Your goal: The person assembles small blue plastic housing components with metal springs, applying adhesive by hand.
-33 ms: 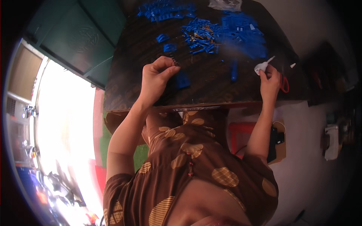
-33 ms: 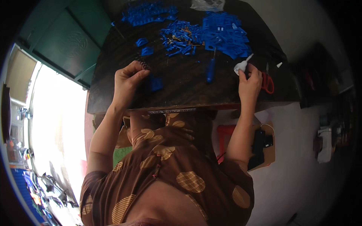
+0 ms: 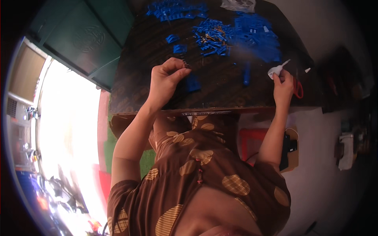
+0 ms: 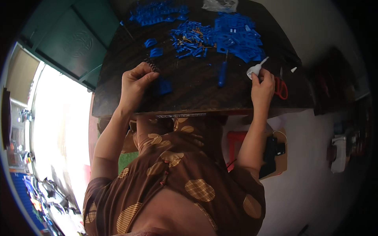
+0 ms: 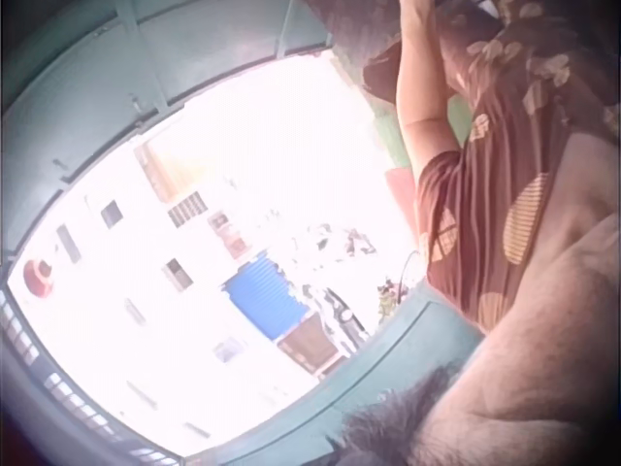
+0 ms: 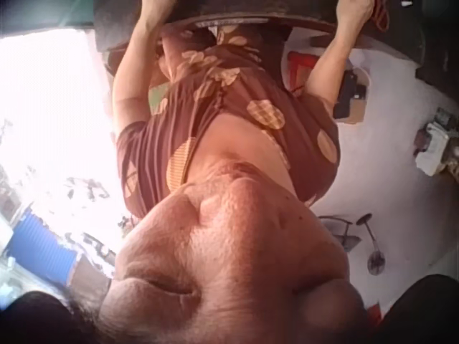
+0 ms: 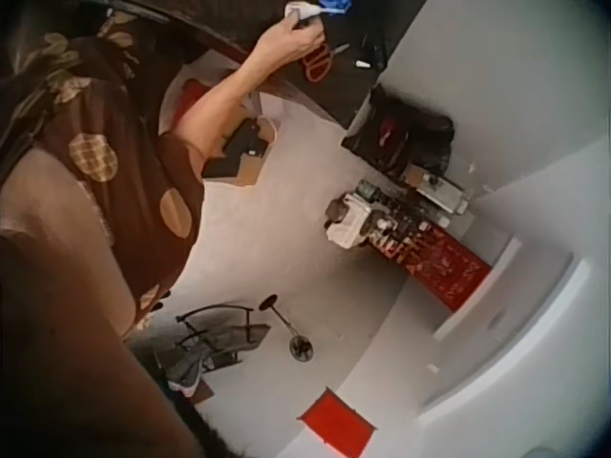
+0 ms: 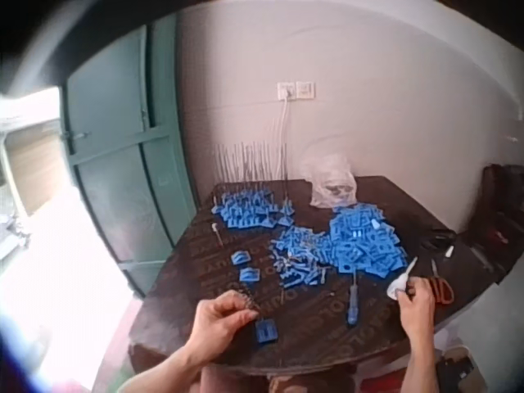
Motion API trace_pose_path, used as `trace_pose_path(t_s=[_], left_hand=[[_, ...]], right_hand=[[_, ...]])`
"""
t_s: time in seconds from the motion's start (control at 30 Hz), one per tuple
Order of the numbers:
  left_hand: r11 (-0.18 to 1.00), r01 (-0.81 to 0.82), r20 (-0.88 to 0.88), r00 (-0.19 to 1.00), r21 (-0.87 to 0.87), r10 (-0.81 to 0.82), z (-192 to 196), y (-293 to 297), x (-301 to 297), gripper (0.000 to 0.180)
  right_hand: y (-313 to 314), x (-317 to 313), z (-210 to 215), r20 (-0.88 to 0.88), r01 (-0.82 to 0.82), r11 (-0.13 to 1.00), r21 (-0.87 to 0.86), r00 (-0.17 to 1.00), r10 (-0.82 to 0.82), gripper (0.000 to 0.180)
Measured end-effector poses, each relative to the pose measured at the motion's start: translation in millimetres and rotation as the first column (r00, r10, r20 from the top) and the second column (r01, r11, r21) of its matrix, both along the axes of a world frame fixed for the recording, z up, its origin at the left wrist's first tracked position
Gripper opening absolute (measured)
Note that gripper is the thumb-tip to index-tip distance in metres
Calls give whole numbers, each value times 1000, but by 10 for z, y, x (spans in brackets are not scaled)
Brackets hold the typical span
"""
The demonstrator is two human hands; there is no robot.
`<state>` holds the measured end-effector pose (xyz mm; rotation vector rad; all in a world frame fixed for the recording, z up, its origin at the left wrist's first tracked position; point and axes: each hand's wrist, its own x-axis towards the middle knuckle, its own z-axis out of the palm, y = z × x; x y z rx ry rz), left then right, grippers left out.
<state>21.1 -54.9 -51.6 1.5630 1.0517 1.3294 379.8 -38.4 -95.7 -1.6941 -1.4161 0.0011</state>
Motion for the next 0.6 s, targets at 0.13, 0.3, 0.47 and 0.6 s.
trace_pose_path(t_s=[0.13,0.3,0.47,0.6], left_hand=[[999,-4,-2,1000,44,4,-53,6,-45,8],[997,13,83,997,-79,-6,56,-13,-55,7],[983,25,208,978,-182,14,134,-24,-21,5],[991,96,202,976,-92,-76,122,-3,-74,5]], right_hand=[[25,-37,-11,-177,-58,997,51,982,67,19],[-204,-322,168,-402,-226,963,146,876,266,18],[-552,-776,315,-525,-484,812,327,622,582,24],[-742,-957,268,-598,-611,734,296,480,641,24]])
